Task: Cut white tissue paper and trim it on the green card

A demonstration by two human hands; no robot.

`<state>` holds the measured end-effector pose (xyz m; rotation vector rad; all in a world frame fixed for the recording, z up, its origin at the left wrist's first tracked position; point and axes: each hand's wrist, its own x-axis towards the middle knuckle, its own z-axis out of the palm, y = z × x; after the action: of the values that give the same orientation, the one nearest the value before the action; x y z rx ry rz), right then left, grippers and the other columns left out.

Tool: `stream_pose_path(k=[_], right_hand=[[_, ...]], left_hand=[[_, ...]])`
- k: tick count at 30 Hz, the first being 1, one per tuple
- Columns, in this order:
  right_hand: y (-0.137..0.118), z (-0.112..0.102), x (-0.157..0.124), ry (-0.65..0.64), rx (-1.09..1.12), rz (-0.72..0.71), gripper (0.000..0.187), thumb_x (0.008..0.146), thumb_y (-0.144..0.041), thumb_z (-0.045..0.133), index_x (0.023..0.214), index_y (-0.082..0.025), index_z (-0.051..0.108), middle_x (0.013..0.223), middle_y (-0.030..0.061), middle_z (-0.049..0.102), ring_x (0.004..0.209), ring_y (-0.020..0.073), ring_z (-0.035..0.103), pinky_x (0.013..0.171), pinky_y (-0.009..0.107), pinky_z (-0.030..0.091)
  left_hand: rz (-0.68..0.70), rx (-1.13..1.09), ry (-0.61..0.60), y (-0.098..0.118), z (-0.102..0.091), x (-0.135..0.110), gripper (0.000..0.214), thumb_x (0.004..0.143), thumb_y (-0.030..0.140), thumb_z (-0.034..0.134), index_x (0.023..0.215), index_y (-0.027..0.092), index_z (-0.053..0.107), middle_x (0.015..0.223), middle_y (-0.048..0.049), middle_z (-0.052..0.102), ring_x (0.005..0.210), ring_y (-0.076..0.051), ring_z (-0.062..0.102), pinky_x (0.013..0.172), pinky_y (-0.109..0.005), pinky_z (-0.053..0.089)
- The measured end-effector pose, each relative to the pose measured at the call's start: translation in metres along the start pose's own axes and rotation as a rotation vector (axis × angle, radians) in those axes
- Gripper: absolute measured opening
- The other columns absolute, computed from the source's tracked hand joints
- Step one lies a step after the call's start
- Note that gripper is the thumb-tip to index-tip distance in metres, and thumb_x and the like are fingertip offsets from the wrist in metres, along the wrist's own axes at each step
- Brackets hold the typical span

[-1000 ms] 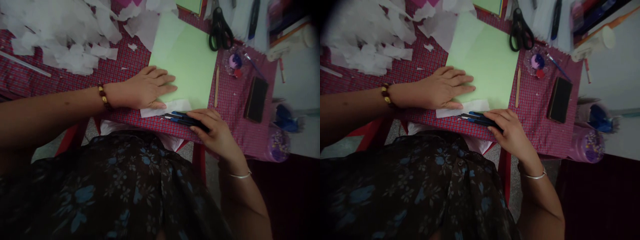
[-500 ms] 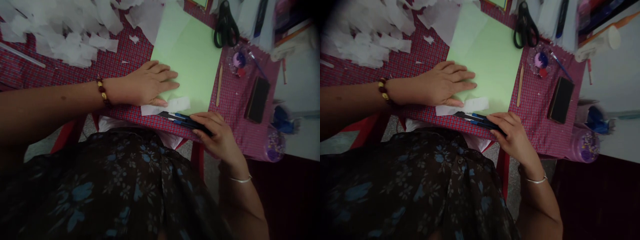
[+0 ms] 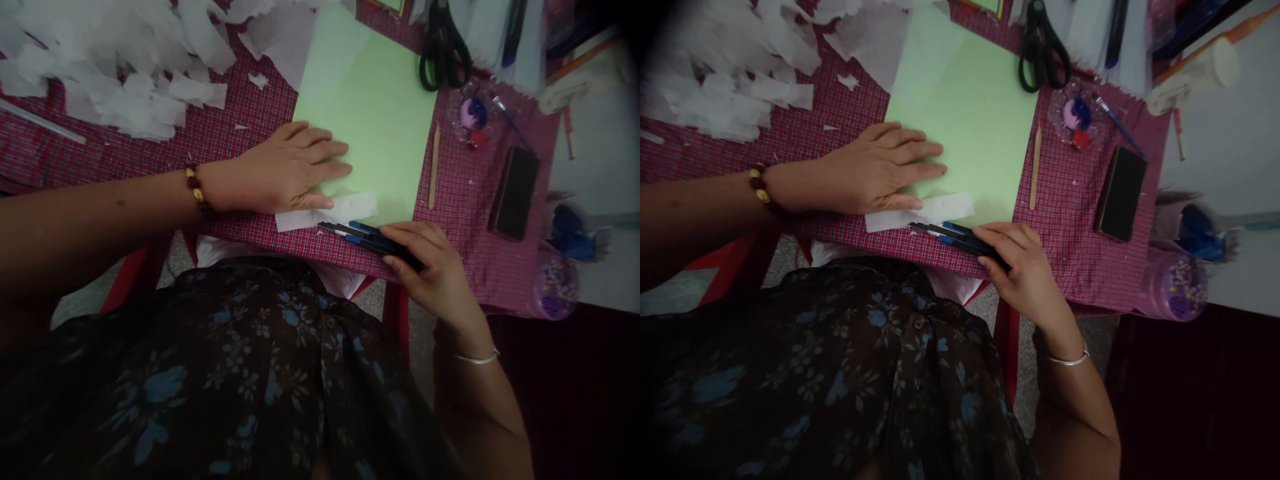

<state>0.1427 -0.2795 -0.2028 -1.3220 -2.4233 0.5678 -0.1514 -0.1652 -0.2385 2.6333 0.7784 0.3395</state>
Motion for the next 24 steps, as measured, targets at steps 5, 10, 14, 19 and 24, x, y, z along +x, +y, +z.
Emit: stream_pose_path(k=[5, 10, 14, 19, 24], right_hand=[[-0.003, 0.001, 0.01, -0.033, -0.01, -0.024, 0.038, 0.092, -0.025, 0.059, 0.131, -0.027, 0.059, 0.12, 0.0079, 0.066, 0.108, 0.0282, 0.061, 0.094, 0.049, 0.047], [-0.008, 0.002, 0.022, -0.063, -0.028, -0.067, 0.04, 0.093, -0.024, 0.058, 0.132, -0.029, 0.057, 0.121, 0.0068, 0.066, 0.107, 0.0281, 0.062, 0.093, 0.049, 0.048], [-0.01, 0.002, 0.03, -0.068, -0.035, -0.109, 0.039, 0.092, -0.024, 0.057, 0.131, -0.029, 0.058, 0.12, 0.0068, 0.067, 0.107, 0.0286, 0.063, 0.092, 0.05, 0.048], [-0.009, 0.004, 0.038, -0.067, -0.029, -0.146, 0.037, 0.092, -0.024, 0.058, 0.129, -0.028, 0.059, 0.118, 0.0066, 0.068, 0.106, 0.0284, 0.064, 0.091, 0.049, 0.049], [-0.008, 0.004, 0.043, -0.07, 0.002, -0.167, 0.038, 0.091, -0.023, 0.059, 0.128, -0.028, 0.06, 0.118, 0.0062, 0.068, 0.106, 0.0281, 0.064, 0.091, 0.048, 0.05]], left_hand=[[0.009, 0.052, 0.0, 0.004, -0.002, -0.001, 0.061, 0.095, 0.054, 0.045, 0.145, 0.018, 0.044, 0.154, -0.008, 0.04, 0.142, -0.033, 0.03, 0.118, -0.052, 0.014], [0.015, 0.103, 0.007, 0.004, -0.001, -0.002, 0.064, 0.094, 0.055, 0.049, 0.145, 0.018, 0.044, 0.154, -0.0102, 0.04, 0.142, -0.035, 0.032, 0.118, -0.052, 0.017], [0.02, 0.113, 0.015, 0.005, -0.001, -0.002, 0.064, 0.093, 0.057, 0.049, 0.144, 0.018, 0.046, 0.153, -0.0114, 0.041, 0.141, -0.035, 0.034, 0.117, -0.053, 0.018], [0.022, 0.18, 0.016, 0.008, -0.002, -0.002, 0.064, 0.095, 0.056, 0.047, 0.145, 0.016, 0.046, 0.153, -0.0132, 0.042, 0.14, -0.035, 0.036, 0.116, -0.052, 0.022], [0.034, 0.198, 0.018, 0.008, -0.002, -0.003, 0.064, 0.097, 0.056, 0.045, 0.145, 0.013, 0.046, 0.152, -0.0151, 0.042, 0.14, -0.035, 0.036, 0.115, -0.052, 0.022]])
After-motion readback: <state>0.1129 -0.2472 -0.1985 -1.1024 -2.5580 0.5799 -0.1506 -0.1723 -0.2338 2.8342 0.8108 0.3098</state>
